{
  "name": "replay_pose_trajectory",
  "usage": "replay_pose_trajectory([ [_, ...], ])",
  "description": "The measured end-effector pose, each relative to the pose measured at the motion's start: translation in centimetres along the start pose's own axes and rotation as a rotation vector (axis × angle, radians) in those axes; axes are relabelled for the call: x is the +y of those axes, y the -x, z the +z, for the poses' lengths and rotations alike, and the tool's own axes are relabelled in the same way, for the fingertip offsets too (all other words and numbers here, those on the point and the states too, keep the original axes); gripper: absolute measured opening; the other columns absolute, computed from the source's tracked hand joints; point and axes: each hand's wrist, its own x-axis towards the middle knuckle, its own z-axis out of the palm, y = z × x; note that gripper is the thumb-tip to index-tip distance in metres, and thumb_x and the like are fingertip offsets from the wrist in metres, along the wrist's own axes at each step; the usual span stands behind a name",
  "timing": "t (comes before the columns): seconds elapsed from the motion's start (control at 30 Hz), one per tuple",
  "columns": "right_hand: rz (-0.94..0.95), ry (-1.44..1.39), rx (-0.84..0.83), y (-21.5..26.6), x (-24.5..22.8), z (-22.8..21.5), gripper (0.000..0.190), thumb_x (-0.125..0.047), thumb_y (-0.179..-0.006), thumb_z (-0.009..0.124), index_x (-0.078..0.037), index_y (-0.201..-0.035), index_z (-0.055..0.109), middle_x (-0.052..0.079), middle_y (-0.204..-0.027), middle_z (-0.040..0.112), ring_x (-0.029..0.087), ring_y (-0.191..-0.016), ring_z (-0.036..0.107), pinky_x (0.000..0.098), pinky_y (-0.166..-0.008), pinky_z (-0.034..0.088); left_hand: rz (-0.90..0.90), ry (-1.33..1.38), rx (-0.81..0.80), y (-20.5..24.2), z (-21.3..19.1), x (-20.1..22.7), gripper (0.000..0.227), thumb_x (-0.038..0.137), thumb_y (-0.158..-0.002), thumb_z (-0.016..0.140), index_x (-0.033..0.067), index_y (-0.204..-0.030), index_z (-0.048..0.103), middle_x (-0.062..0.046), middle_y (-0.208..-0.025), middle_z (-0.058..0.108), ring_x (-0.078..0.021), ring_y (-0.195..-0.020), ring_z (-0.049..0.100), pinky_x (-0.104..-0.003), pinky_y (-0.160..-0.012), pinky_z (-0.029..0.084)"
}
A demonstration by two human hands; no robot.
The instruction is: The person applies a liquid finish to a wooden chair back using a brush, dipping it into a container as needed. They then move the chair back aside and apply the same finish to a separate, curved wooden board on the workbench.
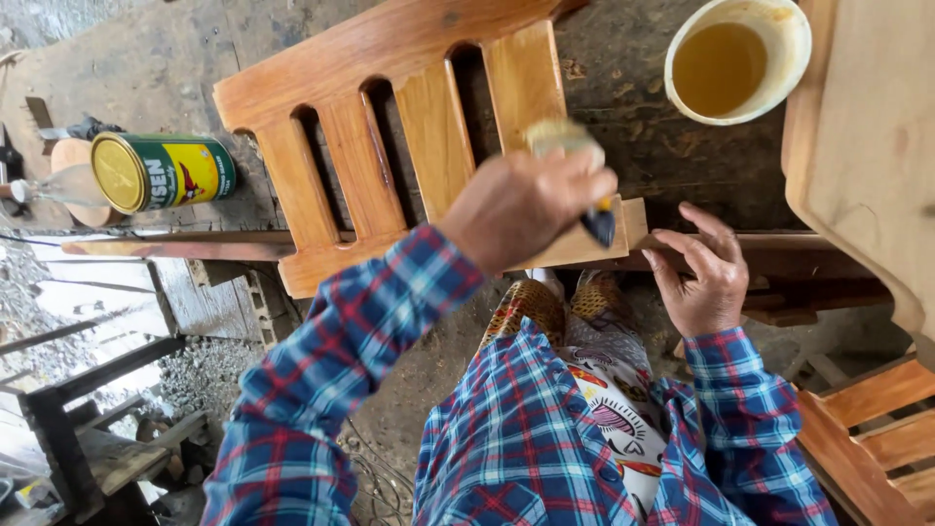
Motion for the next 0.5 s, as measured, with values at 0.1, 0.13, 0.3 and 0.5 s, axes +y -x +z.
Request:
replay_pose_trajectory([
  [0.1,-0.004,-0.008,-0.003,-0.2,-0.1,0.0,0.016,-0.007,-0.097,0.078,-0.001,-0.112,0.074,0.027,-0.136,0.061,0.032,-0.103,0.068,0.0424,-0.094,0.057,0.043,0.112,-0.072,1.2,-1.1,2.7,0.006,0.004,-0.099,0.060,0.0073,-0.102,0.064,-0.010,-0.099,0.063,-0.0204,-0.067,0.065,-0.034,-0.053,0.056],
  [0.13,-0.010,-0.025,-0.006,-0.3,-0.2,-0.1,0.017,-0.006,-0.098,0.078,0.000,-0.113,0.074,0.027,-0.136,0.061,0.033,-0.105,0.069,0.0428,-0.093,0.058,0.053,0.196,-0.107,1.6,-1.5,3.5,0.011,0.001,-0.097,0.056,0.0071,-0.104,0.062,-0.012,-0.101,0.060,-0.0259,-0.069,0.063,-0.039,-0.056,0.052],
  [0.3,-0.016,-0.005,-0.003,0.0,0.3,0.0,0.017,-0.007,-0.097,0.079,-0.001,-0.112,0.074,0.026,-0.137,0.061,0.032,-0.103,0.069,0.0432,-0.090,0.059,-0.080,0.386,-0.047,1.0,-1.2,-0.1,0.018,0.006,-0.099,0.067,0.0027,-0.117,0.067,-0.017,-0.113,0.075,-0.0251,-0.086,0.077,-0.035,-0.070,0.065],
  [0.5,-0.004,-0.004,-0.012,0.1,0.2,0.0,0.018,-0.009,-0.097,0.080,-0.001,-0.112,0.075,0.026,-0.137,0.062,0.031,-0.104,0.069,0.0424,-0.091,0.059,-0.160,0.277,0.172,-1.5,-2.2,-8.1,0.009,0.014,-0.107,0.064,0.0114,-0.114,0.061,-0.008,-0.094,0.068,-0.0151,-0.072,0.066,-0.026,-0.056,0.052],
])
